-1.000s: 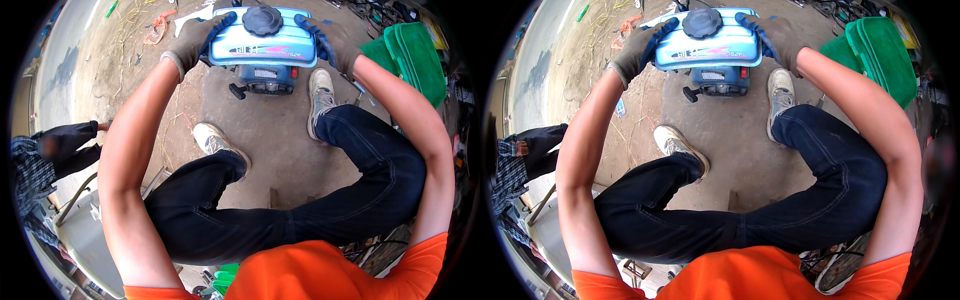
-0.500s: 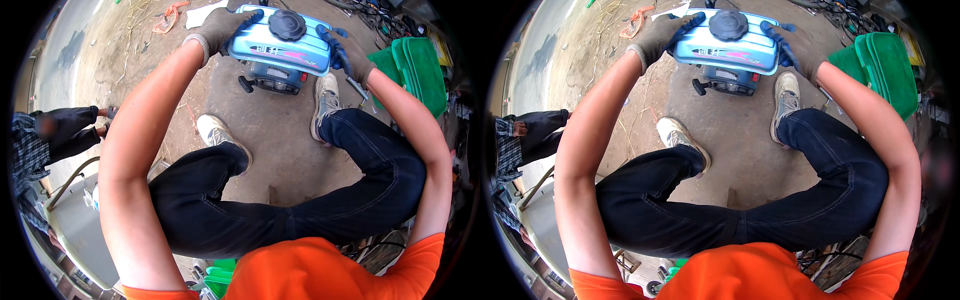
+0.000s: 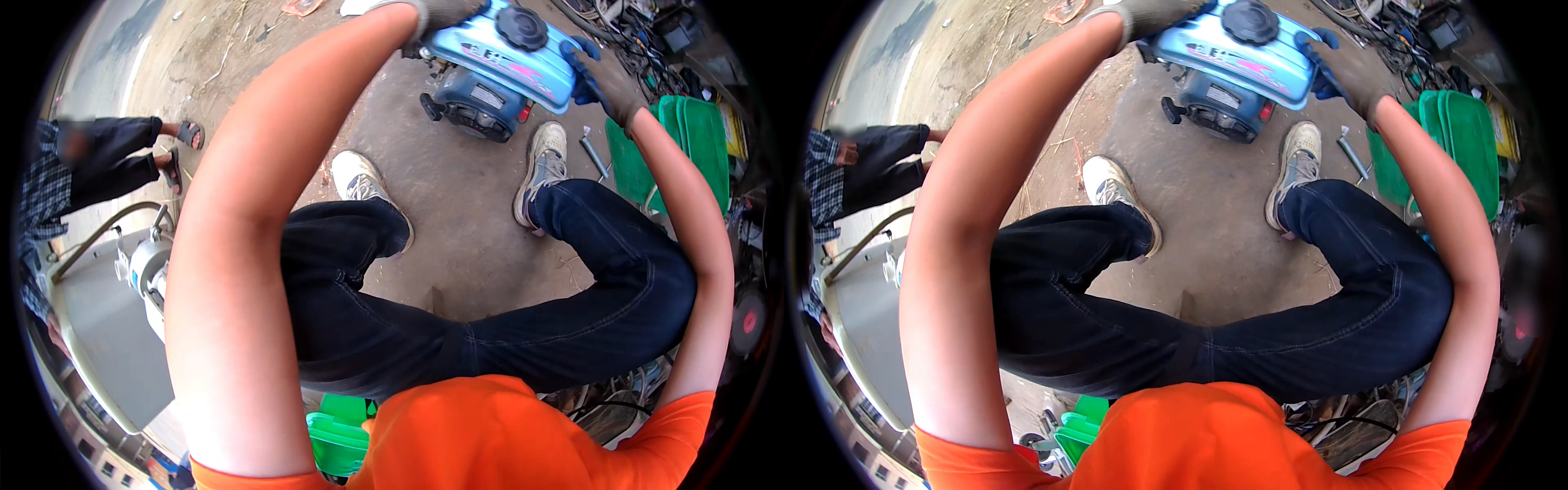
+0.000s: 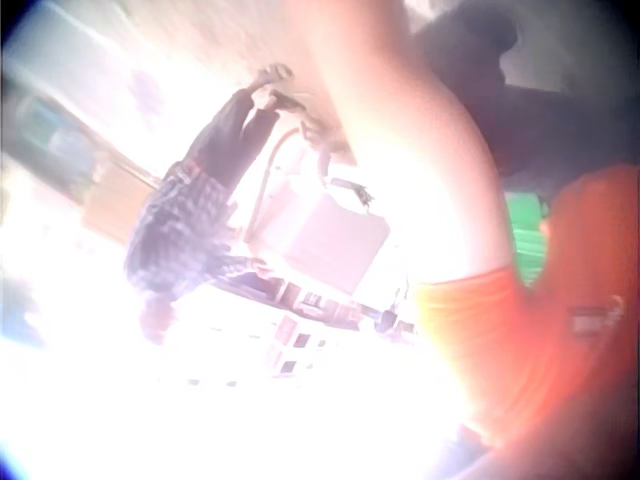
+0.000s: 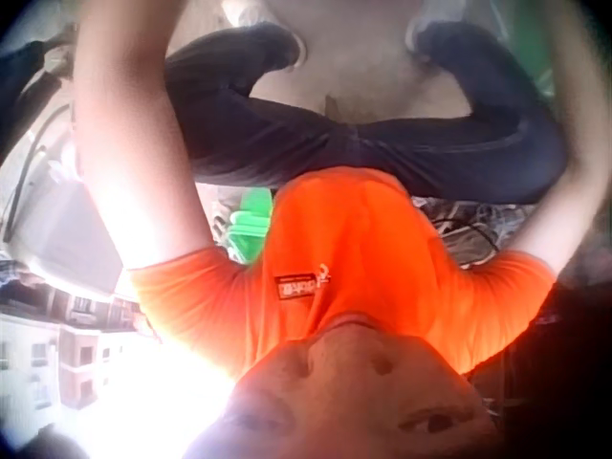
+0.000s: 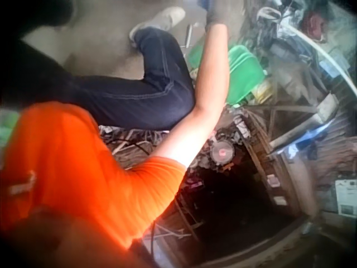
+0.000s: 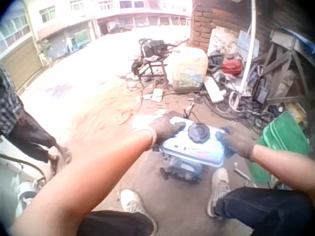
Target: The person repeatedly pulls the starter cord of a small blue engine, removes and replaces the fuel cap, and adjusts components on the engine block. The person handles the engine with gloved hands and manipulates the fuel cap and starter mechanism.
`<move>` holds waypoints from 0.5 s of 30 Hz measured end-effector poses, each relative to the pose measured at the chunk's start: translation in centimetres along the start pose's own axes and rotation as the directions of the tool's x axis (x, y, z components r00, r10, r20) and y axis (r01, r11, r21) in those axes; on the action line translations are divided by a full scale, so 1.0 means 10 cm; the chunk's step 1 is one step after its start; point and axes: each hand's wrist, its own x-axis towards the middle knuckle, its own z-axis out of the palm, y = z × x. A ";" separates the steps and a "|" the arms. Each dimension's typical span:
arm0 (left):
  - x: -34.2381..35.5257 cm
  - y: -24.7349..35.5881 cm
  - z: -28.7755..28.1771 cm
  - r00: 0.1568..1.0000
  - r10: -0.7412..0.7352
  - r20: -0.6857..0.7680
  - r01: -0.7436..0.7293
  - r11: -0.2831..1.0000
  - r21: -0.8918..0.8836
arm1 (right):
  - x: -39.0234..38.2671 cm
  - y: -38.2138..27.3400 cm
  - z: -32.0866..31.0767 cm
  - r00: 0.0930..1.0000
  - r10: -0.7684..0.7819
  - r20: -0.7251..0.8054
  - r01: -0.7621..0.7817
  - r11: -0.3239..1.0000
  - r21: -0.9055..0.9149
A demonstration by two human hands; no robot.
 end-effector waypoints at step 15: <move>-0.38 0.12 -0.10 0.994 -0.029 -0.107 0.038 0.996 0.078 | -0.17 -0.30 0.40 0.843 -0.522 0.130 0.393 0.433 -0.811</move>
